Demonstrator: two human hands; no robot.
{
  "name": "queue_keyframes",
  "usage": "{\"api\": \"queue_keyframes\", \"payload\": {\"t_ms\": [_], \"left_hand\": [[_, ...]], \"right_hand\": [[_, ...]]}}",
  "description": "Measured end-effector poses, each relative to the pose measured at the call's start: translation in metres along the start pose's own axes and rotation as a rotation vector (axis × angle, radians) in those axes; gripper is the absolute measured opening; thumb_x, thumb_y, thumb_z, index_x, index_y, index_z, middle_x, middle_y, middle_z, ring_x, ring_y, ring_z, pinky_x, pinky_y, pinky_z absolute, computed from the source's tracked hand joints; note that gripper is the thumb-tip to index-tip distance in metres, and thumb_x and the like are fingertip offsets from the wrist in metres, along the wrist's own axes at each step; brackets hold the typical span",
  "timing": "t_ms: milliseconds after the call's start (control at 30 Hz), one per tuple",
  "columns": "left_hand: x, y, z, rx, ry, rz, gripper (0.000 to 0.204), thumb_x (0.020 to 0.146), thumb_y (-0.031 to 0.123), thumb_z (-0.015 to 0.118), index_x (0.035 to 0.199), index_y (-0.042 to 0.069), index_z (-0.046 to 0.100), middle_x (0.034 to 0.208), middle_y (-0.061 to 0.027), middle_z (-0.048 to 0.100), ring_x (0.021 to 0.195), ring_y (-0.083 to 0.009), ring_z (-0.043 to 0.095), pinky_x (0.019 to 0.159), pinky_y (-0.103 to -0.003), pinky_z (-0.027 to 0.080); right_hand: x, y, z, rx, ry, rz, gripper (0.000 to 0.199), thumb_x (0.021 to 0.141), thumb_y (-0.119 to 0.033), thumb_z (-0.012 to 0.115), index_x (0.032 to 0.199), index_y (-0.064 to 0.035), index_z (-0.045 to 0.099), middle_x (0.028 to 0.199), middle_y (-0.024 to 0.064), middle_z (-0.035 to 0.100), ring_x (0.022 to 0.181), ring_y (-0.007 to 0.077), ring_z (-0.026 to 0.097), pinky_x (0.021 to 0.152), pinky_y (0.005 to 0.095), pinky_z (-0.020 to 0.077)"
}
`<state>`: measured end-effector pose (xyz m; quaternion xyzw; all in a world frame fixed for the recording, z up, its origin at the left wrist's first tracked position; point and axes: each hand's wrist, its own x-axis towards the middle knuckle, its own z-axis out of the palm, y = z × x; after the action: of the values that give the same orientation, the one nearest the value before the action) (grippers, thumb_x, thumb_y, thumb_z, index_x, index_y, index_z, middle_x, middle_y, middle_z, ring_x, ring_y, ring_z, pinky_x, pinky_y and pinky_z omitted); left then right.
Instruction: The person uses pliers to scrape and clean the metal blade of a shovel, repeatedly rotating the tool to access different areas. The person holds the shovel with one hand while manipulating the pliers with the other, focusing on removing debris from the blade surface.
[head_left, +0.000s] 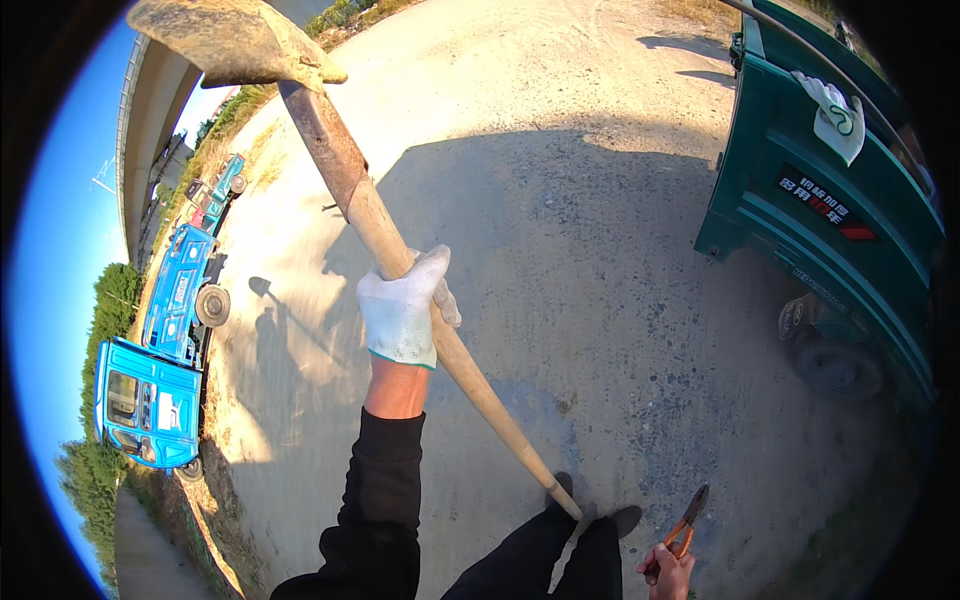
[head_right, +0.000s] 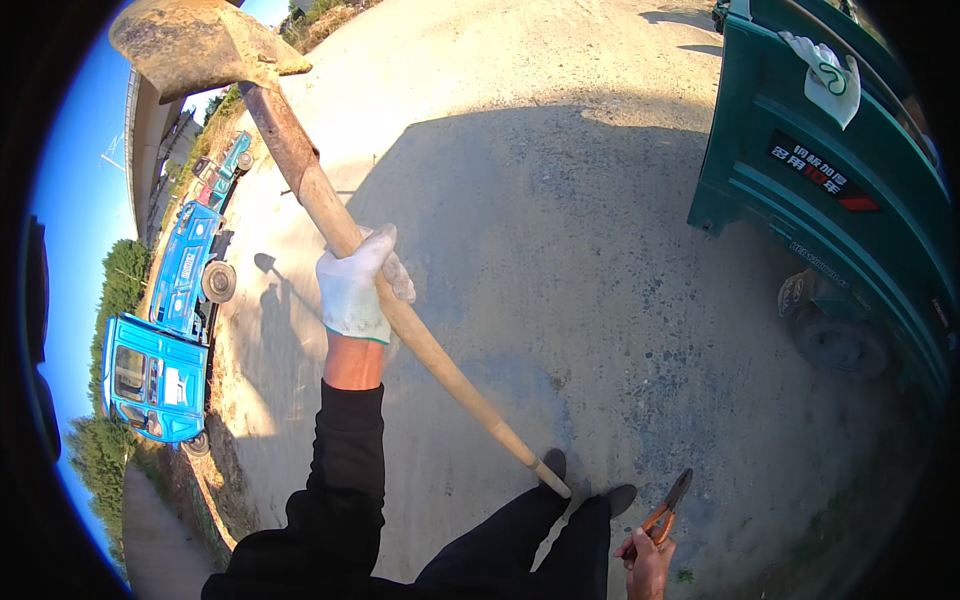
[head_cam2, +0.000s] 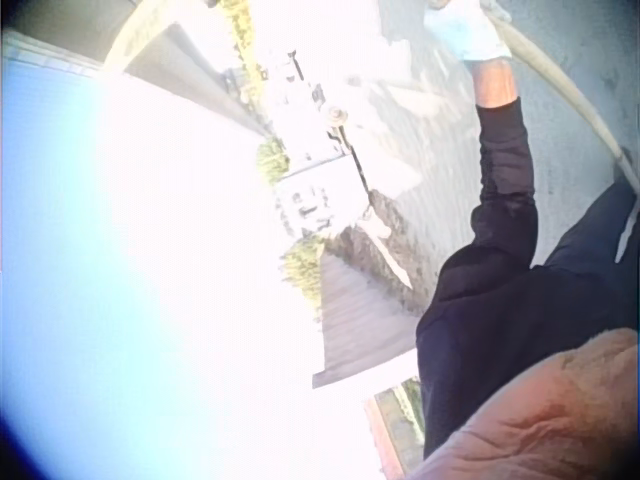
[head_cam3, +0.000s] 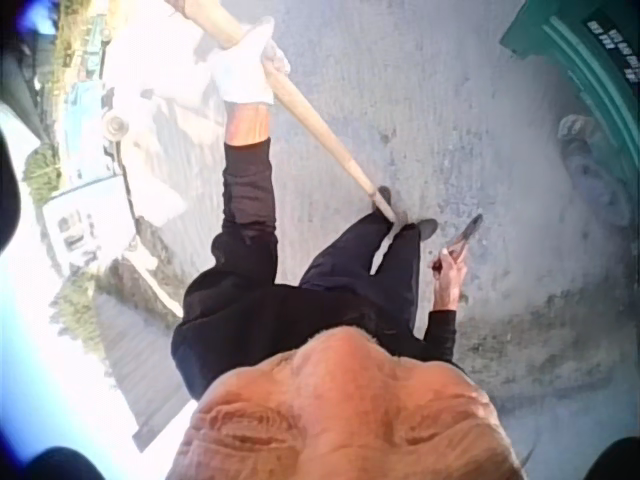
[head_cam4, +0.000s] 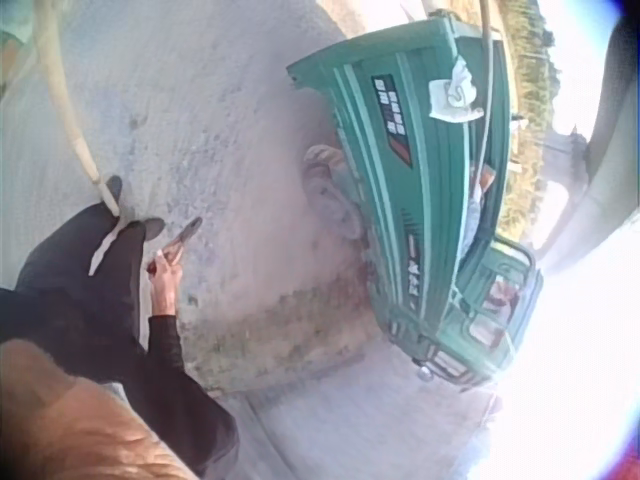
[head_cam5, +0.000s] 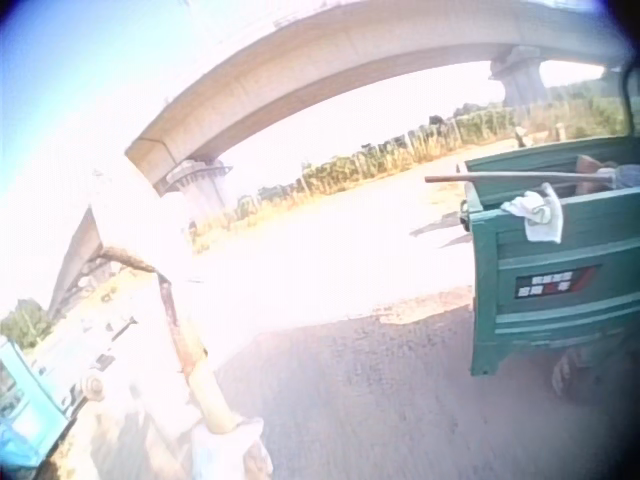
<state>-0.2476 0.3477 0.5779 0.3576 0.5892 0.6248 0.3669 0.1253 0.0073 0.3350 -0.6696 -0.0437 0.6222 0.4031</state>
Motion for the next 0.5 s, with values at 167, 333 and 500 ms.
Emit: {"api": "queue_keyframes", "payload": {"t_ms": [167,333,500], "left_hand": [[-0.015,0.013,-0.009,0.227,-0.062,-0.022,0.024,0.089,0.012,0.084,0.083,0.001,0.064,0.061,-0.0062,0.058,0.046,-0.0153,0.056,0.047,-0.033,0.046],[-0.052,-0.008,-0.008,0.334,-0.214,-0.087,0.031,0.087,0.022,0.091,0.088,0.002,0.067,0.065,-0.003,0.063,0.05,-0.0113,0.056,0.051,-0.032,0.048],[-0.082,-0.032,-0.002,0.525,-0.259,-0.151,0.035,0.086,0.026,0.09,0.093,0.001,0.067,0.069,-0.0042,0.066,0.056,-0.0113,0.06,0.056,-0.031,0.051]], "right_hand": [[-0.007,0.0,0.002,-0.047,-0.074,-0.029,0.03,0.093,-0.011,0.072,0.117,-0.0033,0.057,0.072,0.0026,0.055,0.058,0.0125,0.052,0.051,0.0303,0.043],[-0.014,0.0,0.017,-0.16,-0.174,-0.037,0.023,0.095,-0.012,0.065,0.076,0.0008,0.061,0.061,0.0129,0.065,0.046,0.0152,0.057,0.043,0.027,0.037],[-0.029,0.0,0.029,-0.17,-0.251,-0.048,0.019,0.093,-0.017,0.068,0.09,0.0011,0.064,0.065,0.0107,0.066,0.052,0.0146,0.06,0.046,0.027,0.0388]]}}
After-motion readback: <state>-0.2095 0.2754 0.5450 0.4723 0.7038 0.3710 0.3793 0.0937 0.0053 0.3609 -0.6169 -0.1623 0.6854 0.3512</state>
